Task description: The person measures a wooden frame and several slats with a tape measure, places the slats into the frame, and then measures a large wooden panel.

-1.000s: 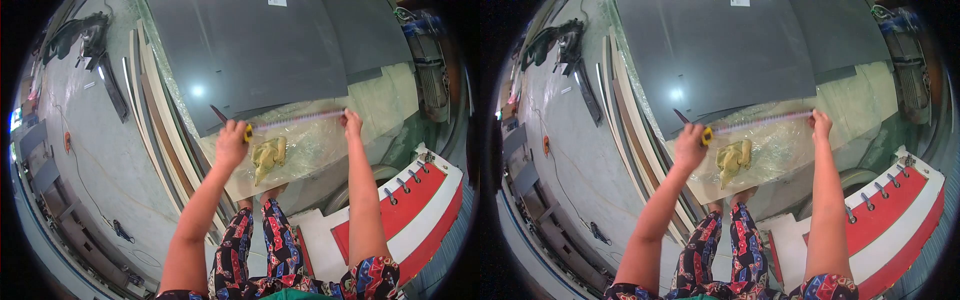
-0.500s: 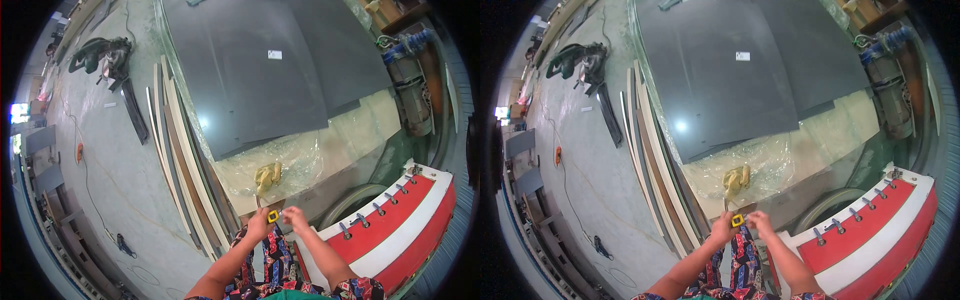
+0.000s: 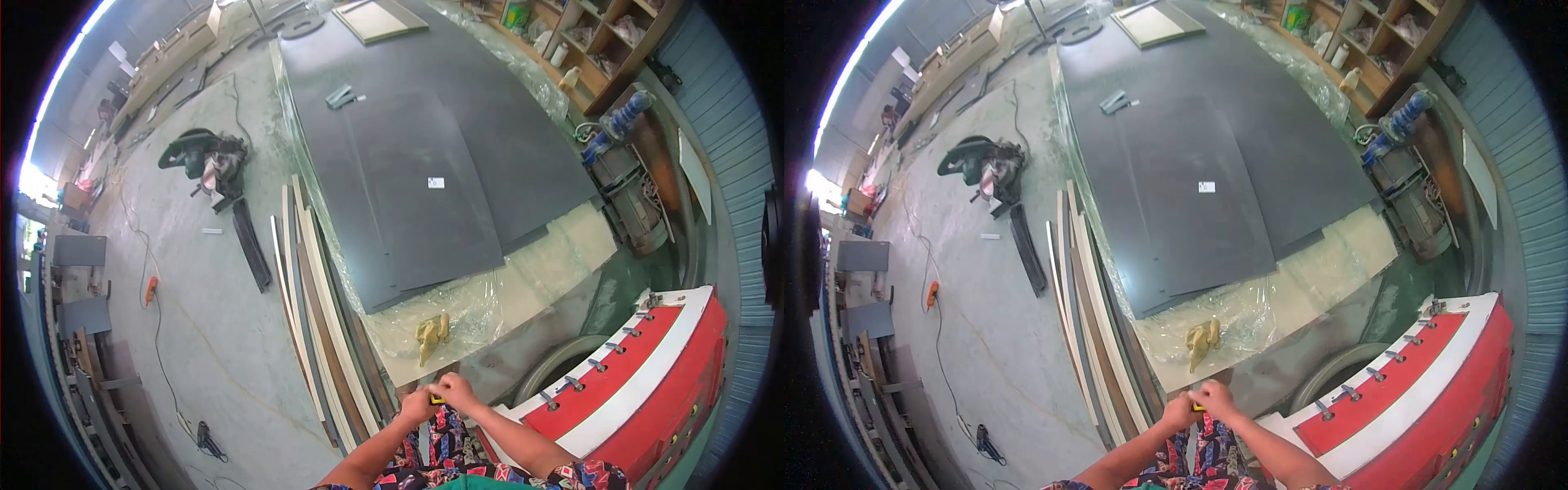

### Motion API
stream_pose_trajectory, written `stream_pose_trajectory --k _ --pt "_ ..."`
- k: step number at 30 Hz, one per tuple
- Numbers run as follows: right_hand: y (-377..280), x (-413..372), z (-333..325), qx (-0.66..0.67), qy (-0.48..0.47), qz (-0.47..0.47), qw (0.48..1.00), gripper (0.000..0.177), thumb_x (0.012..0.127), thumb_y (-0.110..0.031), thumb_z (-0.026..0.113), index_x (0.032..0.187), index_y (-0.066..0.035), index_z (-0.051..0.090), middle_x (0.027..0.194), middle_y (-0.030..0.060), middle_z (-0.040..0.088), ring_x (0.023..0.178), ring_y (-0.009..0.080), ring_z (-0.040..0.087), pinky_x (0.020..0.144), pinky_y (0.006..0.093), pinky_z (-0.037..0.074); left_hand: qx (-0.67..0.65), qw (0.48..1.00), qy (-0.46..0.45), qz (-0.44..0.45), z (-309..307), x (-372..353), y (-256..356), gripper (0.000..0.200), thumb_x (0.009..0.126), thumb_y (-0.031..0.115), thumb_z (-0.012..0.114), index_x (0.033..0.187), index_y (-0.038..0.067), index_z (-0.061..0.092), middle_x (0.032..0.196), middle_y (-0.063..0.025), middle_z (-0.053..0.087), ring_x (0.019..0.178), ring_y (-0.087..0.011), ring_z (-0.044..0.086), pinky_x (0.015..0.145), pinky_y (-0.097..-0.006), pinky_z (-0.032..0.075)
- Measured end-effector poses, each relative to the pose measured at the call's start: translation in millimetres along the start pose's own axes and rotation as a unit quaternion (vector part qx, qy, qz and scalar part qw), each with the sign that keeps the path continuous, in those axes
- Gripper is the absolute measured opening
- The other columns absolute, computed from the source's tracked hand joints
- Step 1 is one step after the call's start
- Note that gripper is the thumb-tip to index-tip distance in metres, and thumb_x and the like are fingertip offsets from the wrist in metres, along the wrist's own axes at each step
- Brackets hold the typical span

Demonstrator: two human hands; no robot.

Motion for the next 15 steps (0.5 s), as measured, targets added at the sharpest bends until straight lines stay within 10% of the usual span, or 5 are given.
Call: stream_pose_trajectory --k 7,9,11,13,15 --pt "-58.3 -39.7 -5.8 -0.073 0.100 -0.127 0.984 0.051 0.068 -0.041 0.070 0.103 -0.005 0.060 0.100 0.0125 0.056 0.095 0.0271 0.054 0.084 0.0366 0.043 -0.116 0.991 0.025 0.068 -23.5 -13.6 11.5 0.043 0.073 0.027 0.064 0.110 0.008 0.055 0.096 -0.0128 0.064 0.085 -0.0275 0.063 0.073 -0.0365 0.049" --pt "-62.4 -50.9 -21.5 -0.040 0.091 -0.132 0.986 0.055 0.068 -0.043 0.070 0.108 -0.006 0.058 0.103 0.0136 0.055 0.099 0.0285 0.053 0.086 0.0373 0.042 -0.340 0.929 -0.117 -0.090 -50.3 -20.3 31.3 0.033 0.081 0.024 0.057 0.106 0.003 0.055 0.089 -0.0090 0.064 0.076 -0.0215 0.063 0.064 -0.0321 0.049" --pt "-70.8 -66.6 -40.3 0.004 0.098 -0.128 0.987 0.060 0.068 -0.044 0.070 0.112 -0.006 0.056 0.106 0.0147 0.054 0.102 0.0299 0.051 0.089 0.0381 0.041 -0.366 0.919 -0.090 0.114 -49.0 -27.3 27.1 0.033 0.086 0.028 0.052 0.106 0.002 0.053 0.088 -0.0060 0.061 0.070 -0.0164 0.060 0.055 -0.0290 0.047" --pt "-85.8 -86.7 -61.2 0.013 0.034 -0.168 0.985 0.067 0.067 -0.043 0.071 0.118 -0.006 0.051 0.108 0.0164 0.053 0.104 0.0321 0.050 0.090 0.0385 0.041 -0.594 0.765 -0.218 -0.123 -80.8 -43.2 58.6 0.036 0.090 0.035 0.047 0.107 0.003 0.052 0.092 -0.0147 0.062 0.075 -0.0263 0.062 0.063 -0.0345 0.051" --pt "-89.5 -103.3 -65.6 0.033 0.034 -0.166 0.985 0.077 0.063 -0.041 0.073 0.126 -0.010 0.043 0.113 0.0160 0.050 0.106 0.0340 0.049 0.090 0.0385 0.040 -0.581 0.767 -0.256 -0.091 -79.0 -50.7 62.6 0.045 0.089 0.042 0.044 0.114 0.005 0.048 0.101 -0.0131 0.060 0.085 -0.0268 0.061 0.071 -0.0395 0.051"
Point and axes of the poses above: each hand's wrist, its own x-axis towards the middle knuckle, its own z-axis out of the palm, y = z × x, the point moved 1 cm from there along x, towards the middle knuckle
